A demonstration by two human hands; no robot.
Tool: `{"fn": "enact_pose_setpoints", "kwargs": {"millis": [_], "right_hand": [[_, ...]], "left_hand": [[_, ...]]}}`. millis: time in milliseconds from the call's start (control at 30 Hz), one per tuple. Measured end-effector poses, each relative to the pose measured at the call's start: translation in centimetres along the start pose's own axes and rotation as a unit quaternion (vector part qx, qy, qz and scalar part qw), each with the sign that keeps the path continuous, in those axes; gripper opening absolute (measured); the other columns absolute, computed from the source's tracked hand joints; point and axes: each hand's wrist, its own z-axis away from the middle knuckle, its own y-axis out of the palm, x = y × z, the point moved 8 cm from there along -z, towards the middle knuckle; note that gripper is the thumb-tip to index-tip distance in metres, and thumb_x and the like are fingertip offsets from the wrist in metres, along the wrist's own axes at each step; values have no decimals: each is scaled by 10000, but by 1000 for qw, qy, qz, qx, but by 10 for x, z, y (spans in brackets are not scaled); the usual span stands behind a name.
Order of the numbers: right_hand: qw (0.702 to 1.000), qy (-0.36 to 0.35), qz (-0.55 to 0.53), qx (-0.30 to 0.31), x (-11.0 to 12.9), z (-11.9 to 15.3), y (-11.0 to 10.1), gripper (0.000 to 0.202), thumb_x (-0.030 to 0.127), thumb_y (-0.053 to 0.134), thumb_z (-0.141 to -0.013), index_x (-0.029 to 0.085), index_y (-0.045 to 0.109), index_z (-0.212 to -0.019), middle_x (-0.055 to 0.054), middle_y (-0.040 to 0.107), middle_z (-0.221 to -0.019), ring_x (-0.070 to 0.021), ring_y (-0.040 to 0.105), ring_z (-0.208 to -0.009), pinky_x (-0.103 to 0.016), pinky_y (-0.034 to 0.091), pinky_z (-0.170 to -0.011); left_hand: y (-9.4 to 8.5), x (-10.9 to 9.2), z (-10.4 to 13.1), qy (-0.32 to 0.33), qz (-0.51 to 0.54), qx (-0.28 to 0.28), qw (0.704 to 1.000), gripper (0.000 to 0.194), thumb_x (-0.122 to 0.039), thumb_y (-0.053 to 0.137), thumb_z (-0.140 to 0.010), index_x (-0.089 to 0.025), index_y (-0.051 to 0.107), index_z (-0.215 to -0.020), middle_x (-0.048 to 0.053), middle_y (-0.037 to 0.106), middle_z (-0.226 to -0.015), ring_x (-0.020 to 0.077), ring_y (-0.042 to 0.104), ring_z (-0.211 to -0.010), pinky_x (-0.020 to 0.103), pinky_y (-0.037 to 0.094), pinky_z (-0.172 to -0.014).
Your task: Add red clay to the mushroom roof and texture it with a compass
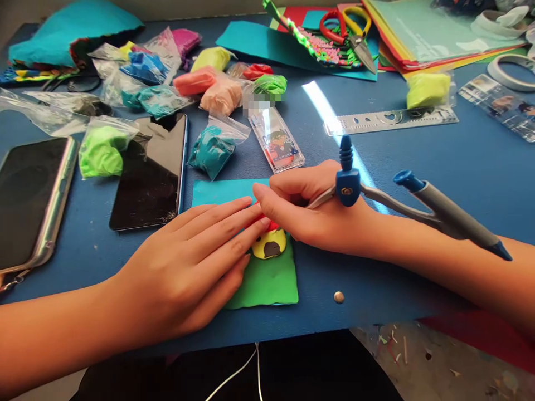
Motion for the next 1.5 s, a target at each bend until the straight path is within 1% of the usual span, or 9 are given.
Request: {"fn": "enact_pose_setpoints", "kwargs": {"millis": [100,233,433,567,733,900,1067,1233,1500], "right_hand": [[1000,5,-2,-1,-1,0,-1,570,462,442,-972,189,414,-472,35,392,-413,-64,358,-412,-257,301,-421],[1000,23,2,8,-4,0,0,582,509,417,-968,195,418,-479,31,401,-416,-72,378,-424,-252,309,-420],[999,15,-11,30,-1,-1,2,551,455,451,-965,195,398,-482,33,429,-437,-74,410,-451,-240,333,-438],[999,26,2,32,-2,-1,3,561,477,448,-961,196,382,-480,32,412,-430,-77,408,-455,-241,324,-436],[999,17,7,35,-2,-1,3,567,490,439,-963,191,386,-484,34,401,-433,-75,410,-461,-237,315,-444],[999,4,-3,40,1,-1,2,544,440,450,-970,190,398,-491,40,402,-435,-69,397,-452,-230,318,-447],[999,23,13,39,0,0,2,534,415,466,-967,189,396,-488,42,389,-425,-69,373,-436,-233,310,-436],[999,24,24,35,0,1,1,511,361,471,-966,190,401,-490,44,390,-422,-66,366,-429,-234,301,-431],[999,26,37,29,-2,2,0,527,400,448,-970,196,390,-487,40,376,-416,-74,358,-423,-247,296,-426]], "left_hand": [[-1,-1,0,8,-3,-12,1000,348,-126,441,-936,24,624,-1190,206,638,-1250,380,618,-1149,490,574,-863],[-1,-3,0,16,-4,-14,1000,337,-114,446,-929,27,632,-1172,209,652,-1226,380,629,-1131,490,586,-848],[-3,-3,0,18,-9,-9,1000,331,-98,454,-917,24,631,-1168,208,654,-1224,372,626,-1141,477,591,-857],[-3,-3,-1,18,-4,-6,1000,335,-98,450,-918,25,628,-1173,211,651,-1228,373,629,-1135,480,591,-854],[-3,-3,-1,17,-2,-8,1000,330,-92,462,-911,33,628,-1167,217,655,-1216,379,636,-1119,492,593,-845],[-3,-3,-1,21,-8,-16,1000,323,-91,462,-911,33,630,-1158,213,665,-1200,372,647,-1102,484,597,-835],[-3,-4,-1,20,-17,-11,1000,321,-106,452,-923,14,636,-1156,200,664,-1210,354,648,-1108,463,598,-837],[-3,-4,-2,21,-8,-9,1000,325,-95,458,-915,30,631,-1160,208,658,-1216,368,645,-1108,476,596,-829],[-2,-3,-1,18,-5,-11,1000,334,-104,457,-915,27,626,-1172,206,656,-1222,367,640,-1115,475,590,-841]]}}
